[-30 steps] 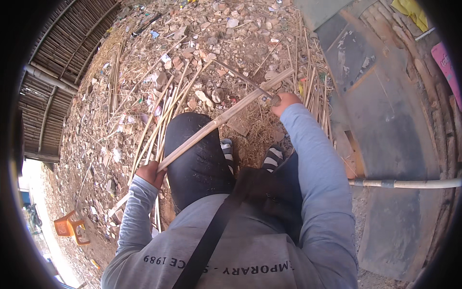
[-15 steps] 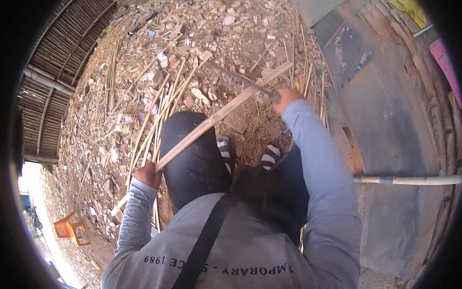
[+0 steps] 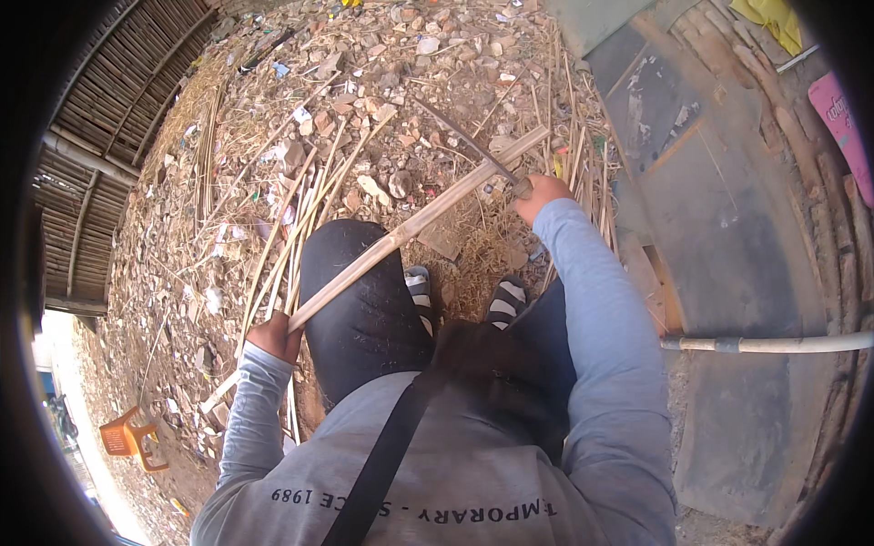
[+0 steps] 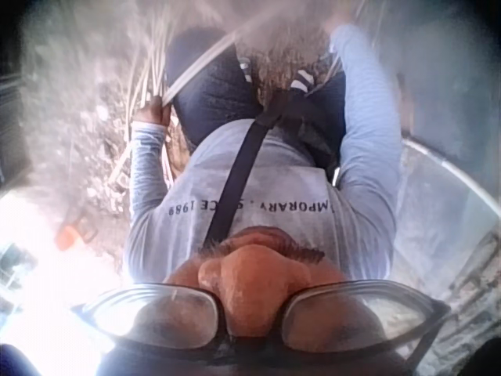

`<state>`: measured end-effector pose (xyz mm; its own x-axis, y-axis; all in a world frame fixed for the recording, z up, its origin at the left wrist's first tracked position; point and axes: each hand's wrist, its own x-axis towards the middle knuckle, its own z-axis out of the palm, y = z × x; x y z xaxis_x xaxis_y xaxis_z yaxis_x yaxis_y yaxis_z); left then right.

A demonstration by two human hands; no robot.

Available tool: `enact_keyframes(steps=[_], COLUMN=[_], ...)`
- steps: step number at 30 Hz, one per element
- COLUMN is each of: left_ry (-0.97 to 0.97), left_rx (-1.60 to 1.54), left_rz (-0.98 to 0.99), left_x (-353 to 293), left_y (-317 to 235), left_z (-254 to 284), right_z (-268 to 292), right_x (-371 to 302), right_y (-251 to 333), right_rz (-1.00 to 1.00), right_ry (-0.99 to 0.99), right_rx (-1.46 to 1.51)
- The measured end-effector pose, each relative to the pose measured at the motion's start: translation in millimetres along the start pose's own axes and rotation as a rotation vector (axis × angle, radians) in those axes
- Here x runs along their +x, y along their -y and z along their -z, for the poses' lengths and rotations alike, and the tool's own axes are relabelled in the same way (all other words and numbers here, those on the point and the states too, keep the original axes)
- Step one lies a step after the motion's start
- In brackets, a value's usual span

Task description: The person scrapes the surface of a bamboo strip using a machete held in their right hand while securing the strip with their left hand.

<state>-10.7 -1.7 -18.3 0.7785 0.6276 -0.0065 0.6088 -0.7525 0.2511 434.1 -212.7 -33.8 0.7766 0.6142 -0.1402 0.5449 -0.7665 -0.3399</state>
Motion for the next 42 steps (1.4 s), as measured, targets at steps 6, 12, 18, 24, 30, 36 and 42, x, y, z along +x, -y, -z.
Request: enact_keyframes(steps=[6, 12, 18, 24, 30, 36, 42], left_ry=[0.034, 0.018, 0.005, 0.025, 0.033, -0.036, -0.098], left_rx=[0.023, 0.024, -0.036, -0.038, 0.001, 0.024, -0.048], left_rz=[0.005, 0.005, -0.043, -0.003, -0.010, -0.013, -0.065], left_x=[-2.9, -0.8, 4.5, -1.5, 4.1, 1.3, -1.4], left_y=[5.5, 8.9, 7.1, 8.9, 4.5, 16.5, 10.1], left_z=[-3.5, -6.7, -6.5, -8.3, -0.1, -17.5, -17.8], right_z=[5.5, 8.8, -7.1, -0.2, -6.2, 18.5, 22.4], right_x=[11.0, 0.5, 25.8, 1.8, 20.7, 6.6, -0.6], right_y=[-7.4, -4.3, -51.6, -14.1, -39.9, -28.3, -20.8], right_rz=[-0.103, 0.073, -0.047, 0.086, -0.025, -0.130, -0.046], right_ry=[0.094, -0.014, -0.105, -0.153, -0.117, -0.120, -0.261], right_rx=[0.042, 0.089, 0.132, 0.258, 0.177, 0.202, 0.345])
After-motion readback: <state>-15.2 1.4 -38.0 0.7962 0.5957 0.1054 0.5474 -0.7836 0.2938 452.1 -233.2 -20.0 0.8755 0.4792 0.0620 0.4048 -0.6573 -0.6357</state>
